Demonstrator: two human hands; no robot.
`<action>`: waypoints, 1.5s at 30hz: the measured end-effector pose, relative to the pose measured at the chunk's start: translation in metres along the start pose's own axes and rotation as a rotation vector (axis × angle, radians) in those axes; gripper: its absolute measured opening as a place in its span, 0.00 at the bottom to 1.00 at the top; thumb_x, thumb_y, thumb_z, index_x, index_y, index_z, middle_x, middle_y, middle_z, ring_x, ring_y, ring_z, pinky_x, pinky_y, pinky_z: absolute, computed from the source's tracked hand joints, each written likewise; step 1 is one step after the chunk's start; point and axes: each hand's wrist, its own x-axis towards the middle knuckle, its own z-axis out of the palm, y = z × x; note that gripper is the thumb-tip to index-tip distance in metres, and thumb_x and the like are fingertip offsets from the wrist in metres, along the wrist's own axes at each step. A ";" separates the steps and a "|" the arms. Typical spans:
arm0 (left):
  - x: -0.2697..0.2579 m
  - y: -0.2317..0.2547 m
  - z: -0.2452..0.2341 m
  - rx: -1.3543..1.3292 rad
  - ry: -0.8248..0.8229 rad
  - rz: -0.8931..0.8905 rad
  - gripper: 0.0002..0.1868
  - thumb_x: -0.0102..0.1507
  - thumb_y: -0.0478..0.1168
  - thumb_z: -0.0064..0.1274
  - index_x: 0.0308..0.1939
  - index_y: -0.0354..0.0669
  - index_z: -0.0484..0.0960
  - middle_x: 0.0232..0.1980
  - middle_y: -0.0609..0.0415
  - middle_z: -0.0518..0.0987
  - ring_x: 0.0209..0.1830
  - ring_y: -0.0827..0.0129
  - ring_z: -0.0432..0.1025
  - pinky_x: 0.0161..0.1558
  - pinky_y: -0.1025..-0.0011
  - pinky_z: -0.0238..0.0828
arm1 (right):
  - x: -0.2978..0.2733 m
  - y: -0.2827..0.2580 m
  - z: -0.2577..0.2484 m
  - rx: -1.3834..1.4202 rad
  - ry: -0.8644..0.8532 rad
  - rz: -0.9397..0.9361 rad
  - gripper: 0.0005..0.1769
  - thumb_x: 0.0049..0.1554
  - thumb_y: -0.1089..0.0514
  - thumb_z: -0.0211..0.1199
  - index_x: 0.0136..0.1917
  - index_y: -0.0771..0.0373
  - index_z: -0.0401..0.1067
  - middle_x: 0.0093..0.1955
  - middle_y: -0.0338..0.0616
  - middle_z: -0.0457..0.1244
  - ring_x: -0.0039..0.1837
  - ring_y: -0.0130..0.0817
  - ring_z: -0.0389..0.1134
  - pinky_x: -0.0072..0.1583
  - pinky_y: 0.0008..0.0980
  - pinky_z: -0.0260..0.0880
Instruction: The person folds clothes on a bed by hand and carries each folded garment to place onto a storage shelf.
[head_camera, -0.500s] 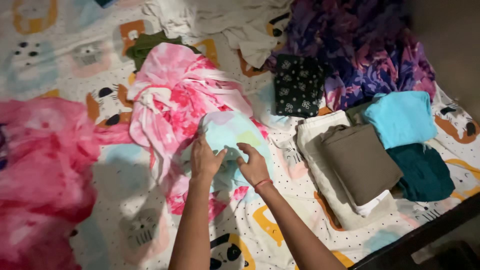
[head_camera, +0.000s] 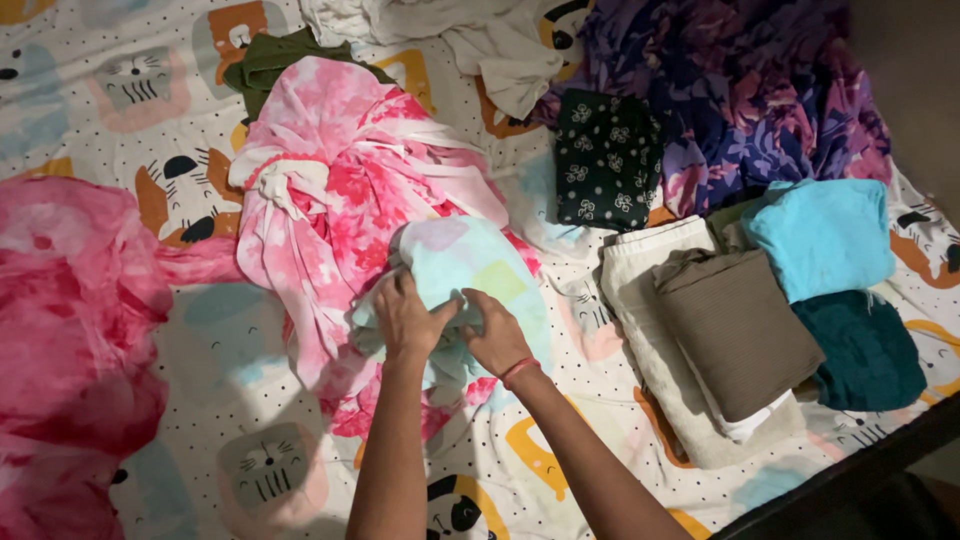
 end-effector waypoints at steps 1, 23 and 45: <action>0.002 0.002 -0.001 0.000 0.001 -0.001 0.50 0.45 0.55 0.75 0.61 0.29 0.70 0.58 0.30 0.74 0.62 0.38 0.67 0.64 0.49 0.62 | -0.001 0.002 0.000 -0.001 -0.001 -0.001 0.32 0.50 0.61 0.65 0.69 0.58 0.66 0.65 0.57 0.65 0.64 0.54 0.68 0.65 0.42 0.68; -0.003 -0.001 0.009 -0.140 -0.287 -0.131 0.26 0.60 0.52 0.61 0.47 0.30 0.83 0.53 0.33 0.79 0.54 0.40 0.74 0.56 0.52 0.71 | -0.012 0.085 0.037 0.030 0.135 0.172 0.46 0.44 0.56 0.70 0.75 0.59 0.58 0.75 0.57 0.57 0.77 0.52 0.57 0.74 0.42 0.58; -0.200 -0.058 -0.212 -0.977 0.249 -0.400 0.25 0.62 0.47 0.54 0.56 0.31 0.80 0.53 0.46 0.84 0.50 0.59 0.78 0.52 0.63 0.71 | -0.143 -0.058 0.094 0.674 -0.224 0.156 0.36 0.58 0.51 0.57 0.77 0.61 0.59 0.68 0.50 0.64 0.62 0.36 0.63 0.64 0.34 0.62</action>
